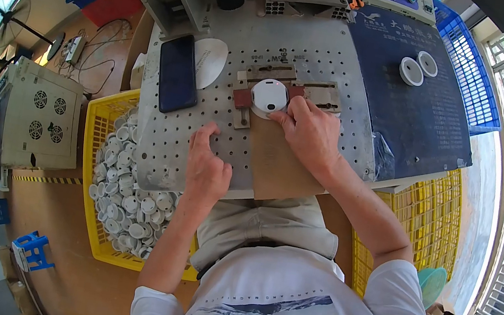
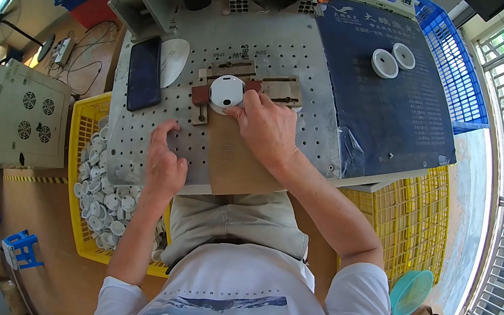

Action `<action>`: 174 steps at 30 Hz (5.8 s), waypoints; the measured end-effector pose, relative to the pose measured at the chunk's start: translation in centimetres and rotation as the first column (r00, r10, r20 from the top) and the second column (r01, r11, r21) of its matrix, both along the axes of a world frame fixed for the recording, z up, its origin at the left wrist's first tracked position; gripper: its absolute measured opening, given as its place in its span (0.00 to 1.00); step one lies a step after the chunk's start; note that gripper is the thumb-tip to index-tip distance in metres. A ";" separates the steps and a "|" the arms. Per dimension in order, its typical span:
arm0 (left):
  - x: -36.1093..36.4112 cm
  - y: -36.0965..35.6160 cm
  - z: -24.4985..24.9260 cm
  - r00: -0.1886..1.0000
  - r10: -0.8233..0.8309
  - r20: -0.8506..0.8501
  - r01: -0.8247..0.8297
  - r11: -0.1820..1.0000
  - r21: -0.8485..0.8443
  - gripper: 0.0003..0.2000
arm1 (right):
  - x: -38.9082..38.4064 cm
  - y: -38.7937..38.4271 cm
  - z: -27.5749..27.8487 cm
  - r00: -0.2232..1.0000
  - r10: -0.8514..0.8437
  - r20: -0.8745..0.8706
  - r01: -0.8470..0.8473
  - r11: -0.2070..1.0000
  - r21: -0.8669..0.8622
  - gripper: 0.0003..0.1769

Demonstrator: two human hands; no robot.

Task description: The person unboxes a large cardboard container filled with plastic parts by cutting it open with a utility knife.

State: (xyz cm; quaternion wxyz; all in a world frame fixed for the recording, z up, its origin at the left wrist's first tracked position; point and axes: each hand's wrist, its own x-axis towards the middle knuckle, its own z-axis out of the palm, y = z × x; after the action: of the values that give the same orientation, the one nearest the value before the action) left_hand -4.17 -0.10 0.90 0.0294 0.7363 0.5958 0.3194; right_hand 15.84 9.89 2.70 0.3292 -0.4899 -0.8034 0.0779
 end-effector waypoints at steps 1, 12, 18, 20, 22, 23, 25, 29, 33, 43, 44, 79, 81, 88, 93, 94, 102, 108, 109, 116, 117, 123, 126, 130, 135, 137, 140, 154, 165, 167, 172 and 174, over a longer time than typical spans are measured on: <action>0.0 0.0 0.0 1.000 -0.004 -0.006 0.004 1.000 -0.004 0.16 | 0.0 0.0 -0.1 1.000 -0.004 -0.006 0.004 1.000 -0.004 0.19; -0.3 1.0 -0.5 0.992 0.034 0.121 -0.027 0.998 -0.062 0.06 | 0.5 0.4 -0.7 0.999 0.026 -0.039 -0.027 0.999 -0.040 0.19; 4.7 8.1 2.9 0.992 -0.059 -0.113 0.077 0.984 0.160 0.04 | 2.3 0.7 0.5 0.965 0.191 -0.178 -0.212 0.971 -0.109 0.14; 6.5 10.2 2.4 0.986 -0.117 -0.123 0.133 0.981 0.138 0.04 | 4.9 1.4 1.7 0.972 0.119 -0.203 -0.136 0.988 -0.073 0.13; 7.7 11.4 1.0 0.913 -0.149 -0.380 0.165 0.986 0.009 0.05 | 8.4 2.9 2.5 0.975 -0.043 -0.219 0.039 0.999 -0.022 0.11; 7.9 11.3 0.5 0.873 -0.131 -0.469 0.155 0.988 0.012 0.06 | 10.8 4.5 3.0 0.970 -0.155 -0.189 0.160 0.987 0.011 0.11; 8.4 9.8 0.1 0.892 -0.142 -0.429 0.165 0.986 0.018 0.05 | 15.6 7.2 3.4 0.915 -0.399 -0.055 0.402 0.915 0.037 0.15; 8.1 3.8 0.3 0.908 -0.221 -0.356 0.244 0.969 0.021 0.05 | 23.0 11.6 0.1 0.890 -0.430 0.149 0.426 0.903 0.058 0.16; 5.0 0.3 0.0 0.955 -0.222 -0.197 0.232 0.972 0.029 0.06 | 19.4 8.6 3.1 0.962 -0.268 0.044 0.271 0.958 -0.092 0.12; 1.2 -1.1 -0.3 0.997 -0.008 -0.078 0.009 1.000 0.006 0.06 | 8.7 0.8 3.1 0.901 -0.152 -0.407 -0.256 0.571 -0.780 0.18; 1.2 -1.1 -0.3 0.998 0.003 -0.062 -0.003 1.000 0.007 0.05 | 8.4 0.8 3.3 0.956 -0.042 -0.291 -0.153 0.773 -0.616 0.21; 0.8 -1.1 0.3 0.996 -0.027 -0.082 0.027 1.000 -0.001 0.04 | -1.9 1.0 2.7 0.956 0.245 0.159 -0.211 0.955 -0.208 0.22; 1.1 -1.2 0.4 0.995 -0.025 -0.098 0.025 1.000 0.000 0.04 | -1.8 1.0 2.6 0.960 0.215 0.179 -0.179 0.964 -0.199 0.21; 0.9 -1.2 0.3 0.998 -0.002 -0.067 0.001 1.000 -0.008 0.05 | -0.7 -1.3 2.3 0.996 0.072 0.055 -0.064 0.988 -0.141 0.15; 1.0 -1.1 0.0 0.998 0.002 -0.067 -0.002 1.000 -0.002 0.08 | -1.1 -0.3 0.2 0.997 -0.049 0.053 0.055 0.992 -0.114 0.17; 1.0 -1.2 0.0 0.999 0.002 -0.053 -0.002 1.000 0.002 0.09 | -1.1 -0.5 0.0 0.998 -0.053 0.029 0.056 0.991 -0.118 0.17; -2.2 -4.6 1.3 0.946 0.128 0.299 -0.141 0.990 0.025 0.22 | -0.6 -0.5 0.1 1.000 -0.029 -0.002 0.028 0.994 -0.109 0.16; -17.9 -14.3 -1.2 0.682 0.709 0.182 -0.710 0.701 -0.069 0.23 | -0.5 -0.4 0.0 1.000 -0.005 -0.029 0.001 0.994 -0.112 0.17; -20.7 -16.0 -1.8 0.591 0.793 0.149 -0.789 0.606 -0.098 0.23 | -0.5 -0.3 -0.1 1.000 -0.003 -0.026 0.001 0.994 -0.106 0.17; -20.4 -12.3 1.3 0.645 0.763 0.035 -0.764 0.644 0.044 0.24 | -0.4 -0.3 -0.2 0.999 -0.011 -0.044 0.006 0.994 -0.110 0.16; -17.9 -9.5 1.7 0.758 0.642 0.110 -0.650 0.758 0.054 0.24 | -0.3 -0.2 -0.2 0.998 -0.015 -0.054 0.009 0.994 -0.106 0.16; 0.7 5.2 2.7 0.997 0.010 -0.077 -0.005 0.997 0.072 0.11 | 3.8 0.6 1.5 0.947 0.238 -0.217 -0.279 0.943 -0.180 0.12; 5.5 9.5 2.0 0.984 -0.077 -0.160 0.079 0.997 0.008 0.05 | 9.2 2.6 2.7 0.970 -0.028 -0.242 -0.057 0.939 -0.339 0.10; 8.6 10.3 -0.7 0.878 -0.085 -0.471 0.134 0.988 0.073 0.07 | 19.8 9.3 0.5 0.851 -0.511 -0.121 0.508 0.860 -0.054 0.15; 8.8 3.1 0.5 0.900 -0.231 -0.369 0.243 0.970 -0.014 0.05 | 26.2 14.1 0.1 0.733 -0.680 0.035 0.678 0.734 0.039 0.22; 7.9 0.8 0.0 0.934 -0.277 -0.224 0.289 0.957 0.019 0.06 | 27.4 15.4 -0.5 0.753 -0.641 0.147 0.644 0.765 0.036 0.20; 5.9 -1.4 -0.3 0.970 -0.208 -0.126 0.215 0.975 0.053 0.11 | 27.4 16.0 -0.4 0.827 -0.546 0.134 0.542 0.838 0.070 0.17; 2.6 -1.9 -0.2 0.997 -0.062 -0.047 0.062 0.998 -0.003 0.13 | 6.2 0.1 3.4 0.844 -0.158 -0.513 -0.368 0.526 -0.767 0.16; 2.7 -1.9 0.0 0.999 -0.030 -0.027 0.031 0.999 0.022 0.09 | 1.9 -3.1 4.2 0.939 0.304 0.164 -0.243 0.919 -0.310 0.21; 2.7 -1.9 0.3 1.000 -0.026 -0.017 0.027 0.999 0.020 0.13 | 1.0 -2.4 4.2 0.922 0.363 0.135 -0.324 0.913 -0.249 0.21; 2.6 -1.9 0.3 0.999 -0.044 0.006 0.044 0.999 0.020 0.10 | -0.4 -0.7 4.5 0.918 0.365 0.156 -0.303 0.898 -0.317 0.19; 2.6 -1.9 0.3 0.999 -0.040 0.012 0.040 0.999 0.020 0.10 | -0.7 -0.3 4.4 0.921 0.361 0.148 -0.297 0.895 -0.333 0.18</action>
State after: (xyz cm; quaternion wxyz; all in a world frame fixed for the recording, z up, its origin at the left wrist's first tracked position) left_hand -1.62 -1.98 1.15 0.0319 0.7463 0.5776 0.3291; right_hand 15.09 9.56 7.13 0.1467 -0.3963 -0.8830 0.2043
